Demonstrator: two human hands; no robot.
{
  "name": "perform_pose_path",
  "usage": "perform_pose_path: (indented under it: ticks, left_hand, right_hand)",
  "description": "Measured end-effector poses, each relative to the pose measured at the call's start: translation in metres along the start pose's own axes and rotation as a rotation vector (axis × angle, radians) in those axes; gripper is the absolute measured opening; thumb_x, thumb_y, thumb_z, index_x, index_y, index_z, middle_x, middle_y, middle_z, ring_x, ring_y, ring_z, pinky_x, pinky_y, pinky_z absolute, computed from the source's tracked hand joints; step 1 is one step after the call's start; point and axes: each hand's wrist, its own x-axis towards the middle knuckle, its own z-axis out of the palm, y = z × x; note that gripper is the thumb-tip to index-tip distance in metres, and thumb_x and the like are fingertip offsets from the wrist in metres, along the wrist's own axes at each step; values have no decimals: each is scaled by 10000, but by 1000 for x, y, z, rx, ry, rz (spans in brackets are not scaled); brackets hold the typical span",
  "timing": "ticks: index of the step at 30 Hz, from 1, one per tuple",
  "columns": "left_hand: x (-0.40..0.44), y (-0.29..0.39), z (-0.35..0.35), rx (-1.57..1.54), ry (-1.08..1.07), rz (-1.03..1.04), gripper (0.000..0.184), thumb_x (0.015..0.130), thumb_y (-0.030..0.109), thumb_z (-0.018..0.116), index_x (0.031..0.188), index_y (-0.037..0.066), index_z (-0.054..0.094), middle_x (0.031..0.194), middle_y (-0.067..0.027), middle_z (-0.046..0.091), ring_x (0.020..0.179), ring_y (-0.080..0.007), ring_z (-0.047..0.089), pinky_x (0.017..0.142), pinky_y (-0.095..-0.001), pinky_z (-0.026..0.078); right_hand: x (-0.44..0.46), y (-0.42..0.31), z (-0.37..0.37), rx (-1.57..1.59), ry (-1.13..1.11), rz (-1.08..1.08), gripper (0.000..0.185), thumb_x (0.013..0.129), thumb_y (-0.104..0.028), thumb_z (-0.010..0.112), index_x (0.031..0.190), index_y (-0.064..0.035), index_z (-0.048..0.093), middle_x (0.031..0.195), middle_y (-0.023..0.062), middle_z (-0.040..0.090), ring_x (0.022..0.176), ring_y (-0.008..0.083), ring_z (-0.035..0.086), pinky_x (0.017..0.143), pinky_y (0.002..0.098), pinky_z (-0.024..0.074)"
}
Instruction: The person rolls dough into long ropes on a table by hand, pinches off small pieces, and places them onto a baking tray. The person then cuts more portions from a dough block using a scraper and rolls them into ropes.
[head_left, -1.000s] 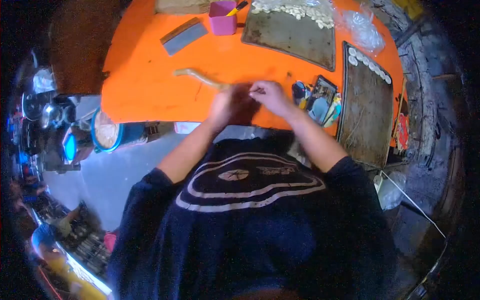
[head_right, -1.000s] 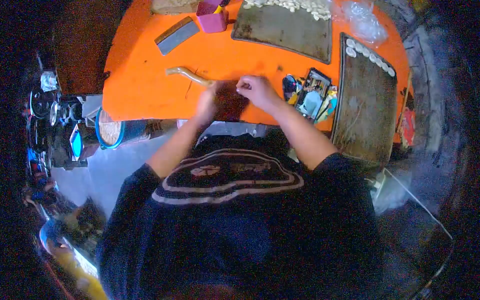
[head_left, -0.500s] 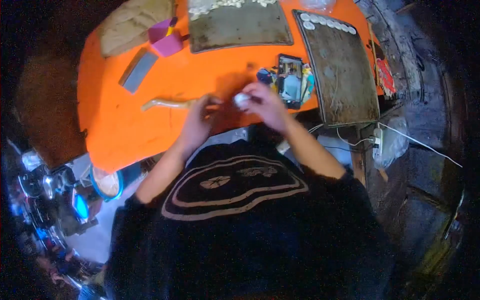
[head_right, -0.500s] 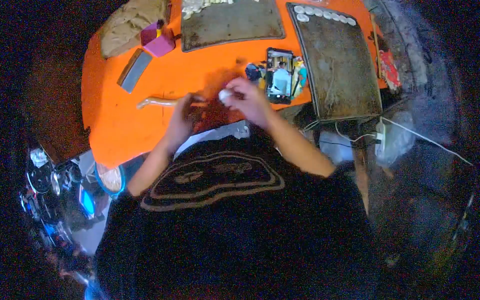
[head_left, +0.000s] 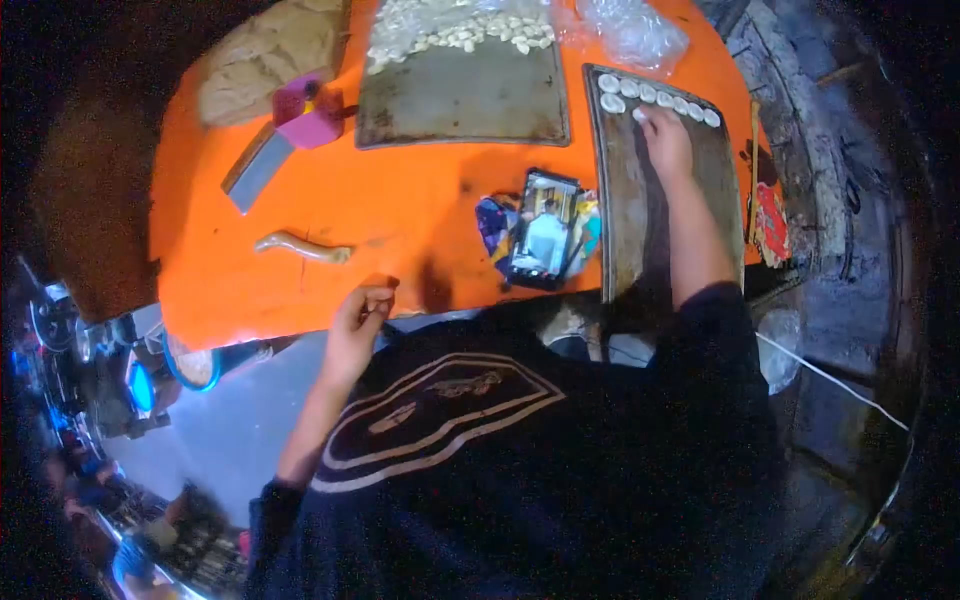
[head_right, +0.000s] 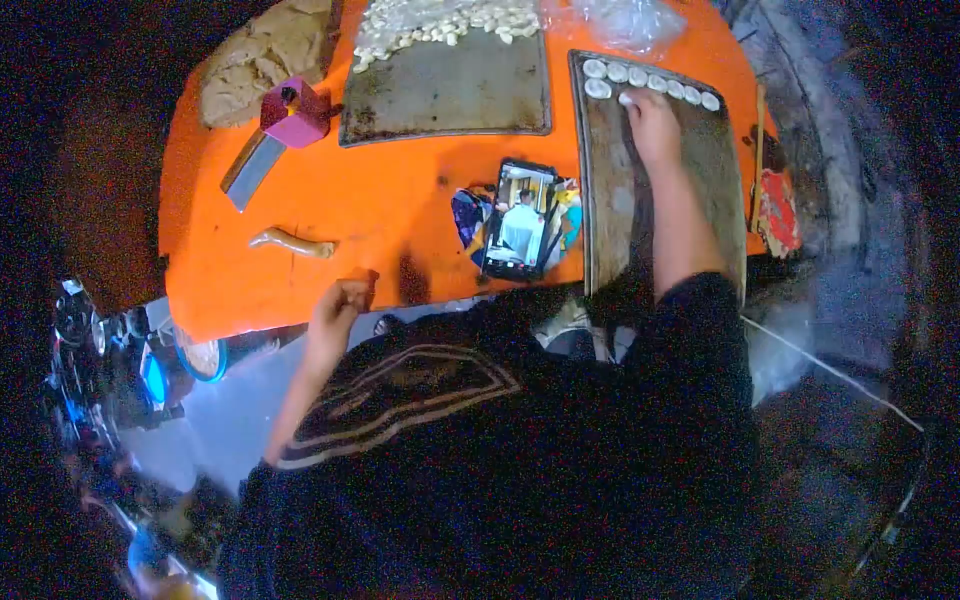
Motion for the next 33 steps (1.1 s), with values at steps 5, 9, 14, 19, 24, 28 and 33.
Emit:
perform_pose_path:
  ticks: [5,9,14,19,24,28,33]
  left_hand:
    - [0,5,-9,61,-3,-49,202,818,-43,462,991,4,553,721,-3,482,655,-110,458,603,-204,383]
    - [5,7,-36,153,-95,-87,217,808,-46,458,998,8,548,744,-14,486,663,-116,462,617,-212,387]
    - [22,7,-78,308,-152,-44,211,789,1,518,993,28,562,733,-20,508,670,-143,487,628,-240,402]
    - [17,-6,-97,192,-72,72,220,770,5,529,985,33,566,828,-62,571,740,-187,541,675,-277,428]
    - [-13,3,-83,291,14,10,220,763,2,528,976,32,574,881,-80,588,772,-205,557,690,-284,434]
    - [-36,3,-66,380,161,-3,217,764,3,528,973,31,580,870,-75,580,748,-207,549,667,-279,431]
    - [-56,9,-63,333,237,-81,206,758,1,527,953,35,582,850,-73,569,703,-217,531,630,-289,424]
  right_hand:
    - [17,22,38,-118,-172,117,243,846,-166,492,1028,-51,607,1027,89,611,908,259,582,769,317,458]
    - [8,3,15,295,-64,431,256,851,-146,463,1068,-69,576,1062,88,600,925,240,581,802,308,447]
    - [-63,-119,4,495,79,352,236,780,-3,500,982,-55,610,1003,81,591,888,204,556,796,288,439]
    - [-29,-230,42,199,-66,-125,198,743,-60,535,912,-73,638,937,89,578,863,264,523,774,345,428]
    - [80,-264,144,127,-215,-293,226,792,-125,476,959,-88,624,966,127,591,792,329,557,718,386,451]
    - [132,-297,162,72,-328,-239,295,804,-147,456,1056,-87,597,938,150,601,798,356,555,699,416,446]
    - [144,-278,195,325,-293,-134,232,805,-173,474,952,-72,623,807,139,620,699,315,563,657,385,445]
